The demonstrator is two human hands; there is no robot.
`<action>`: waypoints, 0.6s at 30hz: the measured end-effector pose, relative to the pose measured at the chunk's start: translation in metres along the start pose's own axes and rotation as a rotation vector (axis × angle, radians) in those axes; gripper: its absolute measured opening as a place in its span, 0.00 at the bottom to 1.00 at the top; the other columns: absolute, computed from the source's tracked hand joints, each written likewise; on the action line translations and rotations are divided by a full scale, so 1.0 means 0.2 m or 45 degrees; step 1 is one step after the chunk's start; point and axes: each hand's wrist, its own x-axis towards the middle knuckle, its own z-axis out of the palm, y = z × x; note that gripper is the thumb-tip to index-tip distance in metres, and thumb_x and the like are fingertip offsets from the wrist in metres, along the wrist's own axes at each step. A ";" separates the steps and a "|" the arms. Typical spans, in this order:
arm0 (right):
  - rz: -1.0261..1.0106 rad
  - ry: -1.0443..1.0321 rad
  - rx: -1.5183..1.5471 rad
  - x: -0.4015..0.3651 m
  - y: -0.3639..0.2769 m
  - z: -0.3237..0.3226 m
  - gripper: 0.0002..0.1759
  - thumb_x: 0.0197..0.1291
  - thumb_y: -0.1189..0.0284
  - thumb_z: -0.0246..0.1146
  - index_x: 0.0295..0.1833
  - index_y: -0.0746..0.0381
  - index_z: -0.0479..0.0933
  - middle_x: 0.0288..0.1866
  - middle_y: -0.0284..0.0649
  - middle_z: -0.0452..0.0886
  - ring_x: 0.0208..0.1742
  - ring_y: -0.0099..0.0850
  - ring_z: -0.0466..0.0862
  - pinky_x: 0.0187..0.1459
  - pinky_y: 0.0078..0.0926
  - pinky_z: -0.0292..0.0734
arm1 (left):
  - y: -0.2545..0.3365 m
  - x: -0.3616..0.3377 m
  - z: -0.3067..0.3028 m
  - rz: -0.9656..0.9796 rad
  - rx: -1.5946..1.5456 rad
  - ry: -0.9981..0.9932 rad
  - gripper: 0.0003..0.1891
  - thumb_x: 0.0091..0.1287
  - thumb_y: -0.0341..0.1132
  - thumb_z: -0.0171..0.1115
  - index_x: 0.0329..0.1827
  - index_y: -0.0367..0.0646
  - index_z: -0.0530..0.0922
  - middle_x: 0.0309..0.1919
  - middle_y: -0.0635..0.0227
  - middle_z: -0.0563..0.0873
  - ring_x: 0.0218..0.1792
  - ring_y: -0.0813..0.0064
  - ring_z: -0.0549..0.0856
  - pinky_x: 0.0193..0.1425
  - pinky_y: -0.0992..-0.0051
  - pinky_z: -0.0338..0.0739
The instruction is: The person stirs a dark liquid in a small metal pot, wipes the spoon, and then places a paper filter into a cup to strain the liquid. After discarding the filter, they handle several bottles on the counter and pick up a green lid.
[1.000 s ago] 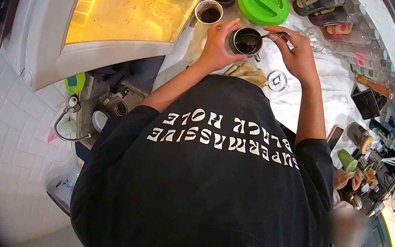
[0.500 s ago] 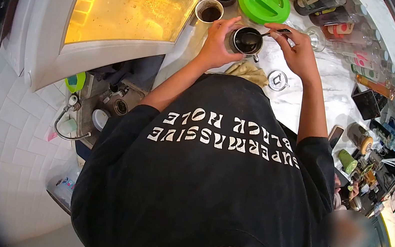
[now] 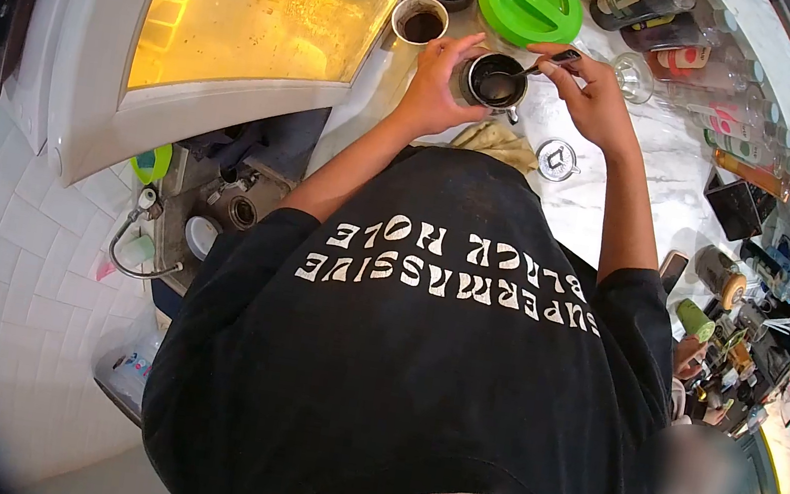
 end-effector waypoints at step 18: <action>0.148 0.149 0.142 0.00 0.01 -0.01 0.16 0.78 0.69 0.66 0.67 0.54 0.86 0.36 0.31 0.89 0.31 0.17 0.75 0.35 0.23 0.74 | 0.04 0.01 -0.02 0.061 0.095 -0.009 0.56 0.45 0.38 0.86 0.82 0.48 0.68 0.64 0.65 0.89 0.71 0.57 0.72 0.82 0.57 0.57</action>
